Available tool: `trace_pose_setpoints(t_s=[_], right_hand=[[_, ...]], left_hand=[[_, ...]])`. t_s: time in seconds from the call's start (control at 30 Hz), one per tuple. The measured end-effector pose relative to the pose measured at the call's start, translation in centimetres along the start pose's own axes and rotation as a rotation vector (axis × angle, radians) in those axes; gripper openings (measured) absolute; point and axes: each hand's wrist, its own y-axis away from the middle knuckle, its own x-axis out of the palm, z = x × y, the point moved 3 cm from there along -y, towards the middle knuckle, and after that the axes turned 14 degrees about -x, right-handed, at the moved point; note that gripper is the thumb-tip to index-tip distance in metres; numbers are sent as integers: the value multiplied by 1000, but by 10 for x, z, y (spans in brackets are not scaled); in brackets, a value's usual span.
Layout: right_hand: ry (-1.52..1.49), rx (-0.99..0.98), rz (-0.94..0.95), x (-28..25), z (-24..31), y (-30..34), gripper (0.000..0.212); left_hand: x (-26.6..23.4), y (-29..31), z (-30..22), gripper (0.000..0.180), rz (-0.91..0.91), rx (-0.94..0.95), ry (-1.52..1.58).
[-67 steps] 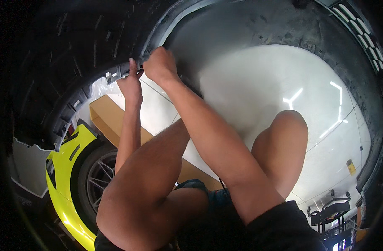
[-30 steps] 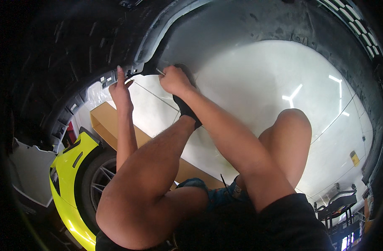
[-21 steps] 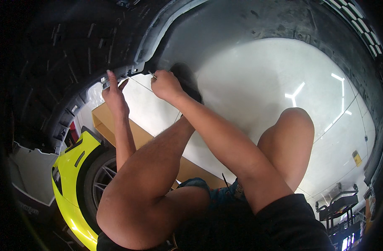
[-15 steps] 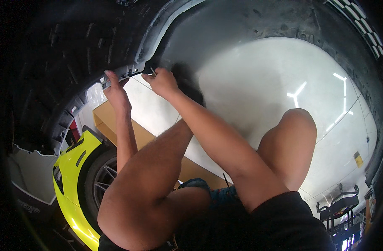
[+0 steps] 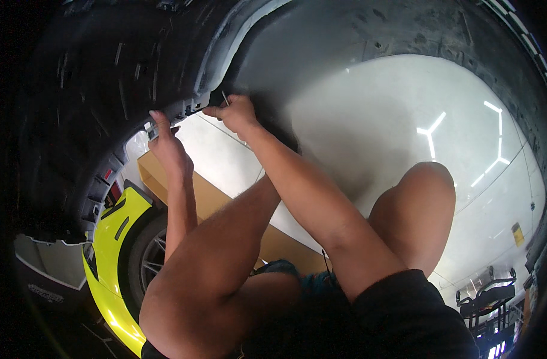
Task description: The person positions a black car bumper against the front of a lime-green car and uses a screwdriver to fasten it in place. The person works along the bumper's edge, securing multiple fasteners while seated on the floor.
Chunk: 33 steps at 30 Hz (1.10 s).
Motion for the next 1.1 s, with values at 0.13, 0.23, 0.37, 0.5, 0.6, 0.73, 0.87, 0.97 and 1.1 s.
trace_pose_setpoints(t_s=[0.13, 0.23, 0.37, 0.5, 0.6, 0.73, 0.87, 0.97, 1.1], right_hand=[[6, 57, -24, -1, -1, -5, 40], [19, 47, -45, 1, -3, -6, 39], [-8, -7, -101, 4, -6, -6, 39], [20, -70, -121, 2, -4, -7, 39], [6, -53, -133, 0, -5, -7, 40], [80, -40, -143, -1, 1, -4, 41], [116, -47, -131, -4, 4, 4, 41], [108, -42, -143, -1, 1, 9, 41], [268, -174, -97, -13, 7, 17, 35]], left_hand=[[0, 3, -1, 41, 27, 9, -24], [3, 10, -1, 43, 70, -16, 40], [11, 19, -2, 46, 124, -72, 178], [10, 23, 0, 45, 164, -91, 116], [9, 27, 4, 40, 172, -34, 72], [13, 30, 6, 32, 174, -56, 197], [16, 32, 7, 31, 168, -35, 262], [17, 30, 9, 32, 168, -21, 257], [19, 32, 6, 33, 149, -17, 242]])
